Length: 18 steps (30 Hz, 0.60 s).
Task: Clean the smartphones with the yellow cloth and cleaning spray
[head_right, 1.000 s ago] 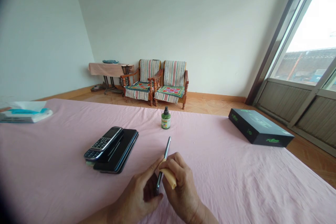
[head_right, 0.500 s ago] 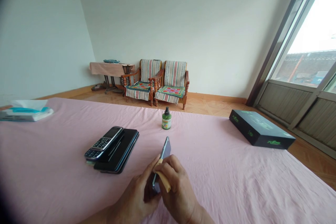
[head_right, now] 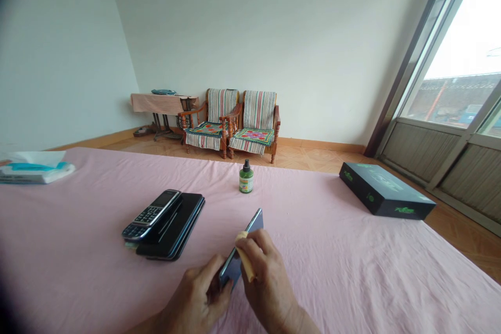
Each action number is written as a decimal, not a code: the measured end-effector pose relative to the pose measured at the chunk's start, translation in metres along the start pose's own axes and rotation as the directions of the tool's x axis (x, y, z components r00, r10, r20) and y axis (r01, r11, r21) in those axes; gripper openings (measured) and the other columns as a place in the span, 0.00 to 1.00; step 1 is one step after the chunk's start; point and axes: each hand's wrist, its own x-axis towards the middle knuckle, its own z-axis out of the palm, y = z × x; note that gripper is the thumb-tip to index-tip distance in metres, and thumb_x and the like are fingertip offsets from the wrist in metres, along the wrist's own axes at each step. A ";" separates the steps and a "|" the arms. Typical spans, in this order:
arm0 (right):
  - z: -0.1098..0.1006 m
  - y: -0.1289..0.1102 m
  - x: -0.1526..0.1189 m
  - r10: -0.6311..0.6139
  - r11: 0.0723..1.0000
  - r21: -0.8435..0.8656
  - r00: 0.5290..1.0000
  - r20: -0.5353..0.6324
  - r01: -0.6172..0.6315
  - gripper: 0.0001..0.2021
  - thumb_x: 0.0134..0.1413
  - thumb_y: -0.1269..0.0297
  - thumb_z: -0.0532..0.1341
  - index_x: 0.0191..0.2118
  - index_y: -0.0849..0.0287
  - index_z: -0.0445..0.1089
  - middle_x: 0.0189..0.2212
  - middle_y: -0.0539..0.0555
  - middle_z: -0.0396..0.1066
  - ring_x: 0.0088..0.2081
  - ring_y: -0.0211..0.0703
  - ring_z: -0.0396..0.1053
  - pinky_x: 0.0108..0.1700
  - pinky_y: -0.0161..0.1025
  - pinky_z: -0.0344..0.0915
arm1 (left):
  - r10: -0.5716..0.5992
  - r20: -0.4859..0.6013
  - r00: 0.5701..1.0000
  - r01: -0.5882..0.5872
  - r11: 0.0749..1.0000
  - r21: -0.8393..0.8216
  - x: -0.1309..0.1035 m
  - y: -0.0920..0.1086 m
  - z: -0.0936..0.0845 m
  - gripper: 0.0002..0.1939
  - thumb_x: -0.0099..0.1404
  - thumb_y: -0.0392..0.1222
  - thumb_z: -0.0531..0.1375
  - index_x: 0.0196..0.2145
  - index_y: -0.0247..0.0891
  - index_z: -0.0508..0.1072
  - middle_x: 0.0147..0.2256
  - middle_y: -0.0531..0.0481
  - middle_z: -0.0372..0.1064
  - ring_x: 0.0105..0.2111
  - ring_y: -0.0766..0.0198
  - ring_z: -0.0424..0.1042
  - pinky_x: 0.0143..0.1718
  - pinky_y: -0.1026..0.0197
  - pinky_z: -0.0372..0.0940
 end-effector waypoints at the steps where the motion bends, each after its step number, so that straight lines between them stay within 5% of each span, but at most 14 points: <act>1: -0.002 0.004 0.001 0.018 1.000 -0.017 0.999 -0.031 -0.019 0.15 0.56 0.77 0.53 0.44 0.54 0.69 0.35 0.54 0.67 0.35 0.40 0.69 0.37 0.34 0.67 | 0.020 -0.009 1.000 -0.020 0.999 0.043 -0.001 0.000 0.000 0.07 0.60 0.30 0.51 0.30 0.41 0.60 0.20 0.57 0.64 0.20 0.67 0.68 0.23 0.67 0.59; 7: -0.004 0.004 -0.001 0.008 1.000 0.023 0.999 -0.037 -0.007 0.15 0.55 0.77 0.53 0.44 0.53 0.68 0.35 0.54 0.66 0.34 0.39 0.68 0.35 0.32 0.66 | 0.096 -0.035 0.995 -0.090 0.985 0.150 -0.004 0.005 -0.004 0.08 0.56 0.30 0.53 0.29 0.42 0.60 0.19 0.58 0.63 0.18 0.66 0.68 0.22 0.66 0.59; 11: 0.001 -0.006 -0.006 -0.005 0.995 0.095 0.999 0.047 0.001 0.14 0.54 0.78 0.53 0.42 0.54 0.68 0.34 0.53 0.65 0.34 0.39 0.68 0.35 0.32 0.66 | 0.040 -0.027 0.999 -0.038 0.996 0.081 -0.008 0.009 -0.003 0.13 0.58 0.31 0.54 0.40 0.42 0.62 0.21 0.57 0.67 0.20 0.65 0.71 0.21 0.68 0.61; 14: 0.002 0.000 -0.004 0.023 0.995 0.099 1.000 0.003 -0.023 0.13 0.55 0.77 0.53 0.42 0.55 0.69 0.35 0.54 0.65 0.35 0.39 0.68 0.37 0.33 0.66 | 0.058 -0.059 0.997 -0.051 0.991 0.120 -0.013 0.007 0.004 0.22 0.59 0.31 0.53 0.51 0.42 0.59 0.23 0.57 0.69 0.21 0.65 0.72 0.25 0.68 0.65; 18: -0.001 0.019 0.006 0.045 0.998 0.051 0.995 -0.093 -0.040 0.13 0.55 0.75 0.54 0.42 0.55 0.70 0.35 0.54 0.66 0.36 0.40 0.68 0.37 0.33 0.66 | 0.135 -0.086 0.987 -0.112 0.967 0.229 -0.019 0.005 0.011 0.25 0.57 0.30 0.54 0.53 0.43 0.60 0.30 0.51 0.74 0.27 0.61 0.75 0.32 0.64 0.69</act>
